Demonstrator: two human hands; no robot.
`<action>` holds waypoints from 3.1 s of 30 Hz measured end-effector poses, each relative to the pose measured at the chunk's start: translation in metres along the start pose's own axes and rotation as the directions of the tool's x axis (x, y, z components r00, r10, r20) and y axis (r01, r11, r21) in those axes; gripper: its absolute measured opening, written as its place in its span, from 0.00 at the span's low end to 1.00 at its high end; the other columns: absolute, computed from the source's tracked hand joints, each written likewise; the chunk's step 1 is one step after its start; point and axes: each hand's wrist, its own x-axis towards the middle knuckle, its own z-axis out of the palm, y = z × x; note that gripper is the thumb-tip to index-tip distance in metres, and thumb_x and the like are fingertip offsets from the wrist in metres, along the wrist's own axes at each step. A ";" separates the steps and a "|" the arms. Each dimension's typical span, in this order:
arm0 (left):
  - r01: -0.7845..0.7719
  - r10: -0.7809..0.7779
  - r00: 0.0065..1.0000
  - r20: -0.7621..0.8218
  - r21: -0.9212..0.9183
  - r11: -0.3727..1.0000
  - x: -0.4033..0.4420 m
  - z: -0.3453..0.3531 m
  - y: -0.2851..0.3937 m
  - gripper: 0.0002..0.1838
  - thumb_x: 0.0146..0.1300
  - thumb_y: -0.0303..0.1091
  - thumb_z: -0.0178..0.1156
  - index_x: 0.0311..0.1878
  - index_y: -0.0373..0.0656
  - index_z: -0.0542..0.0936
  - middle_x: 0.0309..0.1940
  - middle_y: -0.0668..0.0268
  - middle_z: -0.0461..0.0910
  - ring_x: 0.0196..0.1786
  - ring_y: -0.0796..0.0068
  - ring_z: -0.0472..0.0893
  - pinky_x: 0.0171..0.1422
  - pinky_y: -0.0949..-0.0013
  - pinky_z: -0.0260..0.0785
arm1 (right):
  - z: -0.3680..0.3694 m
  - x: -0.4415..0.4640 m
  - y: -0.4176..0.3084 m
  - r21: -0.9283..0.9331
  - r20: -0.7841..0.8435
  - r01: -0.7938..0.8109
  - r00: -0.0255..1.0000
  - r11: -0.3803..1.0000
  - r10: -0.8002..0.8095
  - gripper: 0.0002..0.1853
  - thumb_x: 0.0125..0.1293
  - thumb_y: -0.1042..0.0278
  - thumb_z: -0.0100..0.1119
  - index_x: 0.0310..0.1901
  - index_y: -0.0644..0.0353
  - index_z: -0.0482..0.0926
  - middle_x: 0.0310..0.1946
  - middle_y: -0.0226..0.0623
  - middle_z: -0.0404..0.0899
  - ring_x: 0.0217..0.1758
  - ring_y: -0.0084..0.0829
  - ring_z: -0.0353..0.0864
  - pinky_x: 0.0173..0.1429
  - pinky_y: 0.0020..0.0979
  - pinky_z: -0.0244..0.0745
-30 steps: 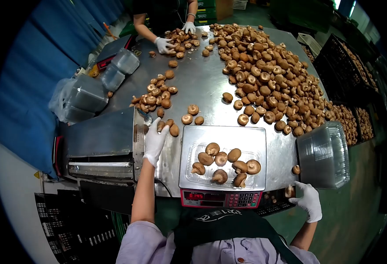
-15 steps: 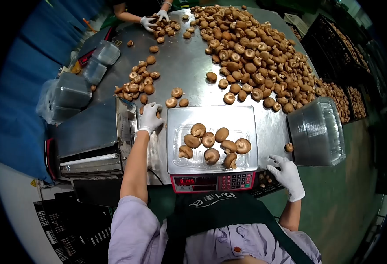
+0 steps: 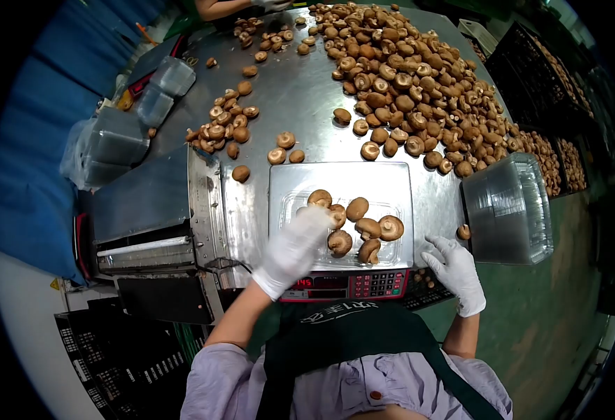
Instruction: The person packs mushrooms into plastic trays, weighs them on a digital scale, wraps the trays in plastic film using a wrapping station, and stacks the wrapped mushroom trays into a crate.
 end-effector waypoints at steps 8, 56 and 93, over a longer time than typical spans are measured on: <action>0.104 -0.136 0.958 0.253 0.135 0.985 -0.007 0.003 0.007 0.33 0.57 0.30 0.55 0.69 0.50 0.62 0.69 0.60 0.60 0.72 0.57 0.56 0.74 0.40 0.33 | 0.001 0.010 -0.014 -0.007 -0.017 0.141 0.990 0.990 -0.141 0.21 0.62 0.53 0.59 0.50 0.58 0.78 0.39 0.49 0.81 0.38 0.47 0.81 0.43 0.41 0.75; 0.767 -0.804 0.594 -0.016 -0.291 0.573 -0.038 -0.131 -0.077 0.23 0.57 0.23 0.58 0.58 0.39 0.75 0.26 0.67 0.78 0.25 0.85 0.74 0.32 0.76 0.70 | 0.040 0.105 -0.125 0.587 0.061 -0.050 0.998 0.808 0.017 0.14 0.56 0.69 0.62 0.43 0.66 0.78 0.19 0.28 0.76 0.21 0.16 0.73 0.28 0.20 0.69; -0.044 -0.044 0.948 0.315 0.268 0.963 -0.305 -0.402 -0.290 0.07 0.58 0.31 0.57 0.40 0.49 0.81 0.37 0.67 0.80 0.34 0.69 0.80 0.34 0.67 0.73 | 0.217 0.114 -0.420 -0.297 0.143 0.852 0.486 0.431 -0.862 0.11 0.60 0.70 0.52 0.44 0.58 0.78 0.44 0.35 0.79 0.35 0.39 0.78 0.37 0.38 0.77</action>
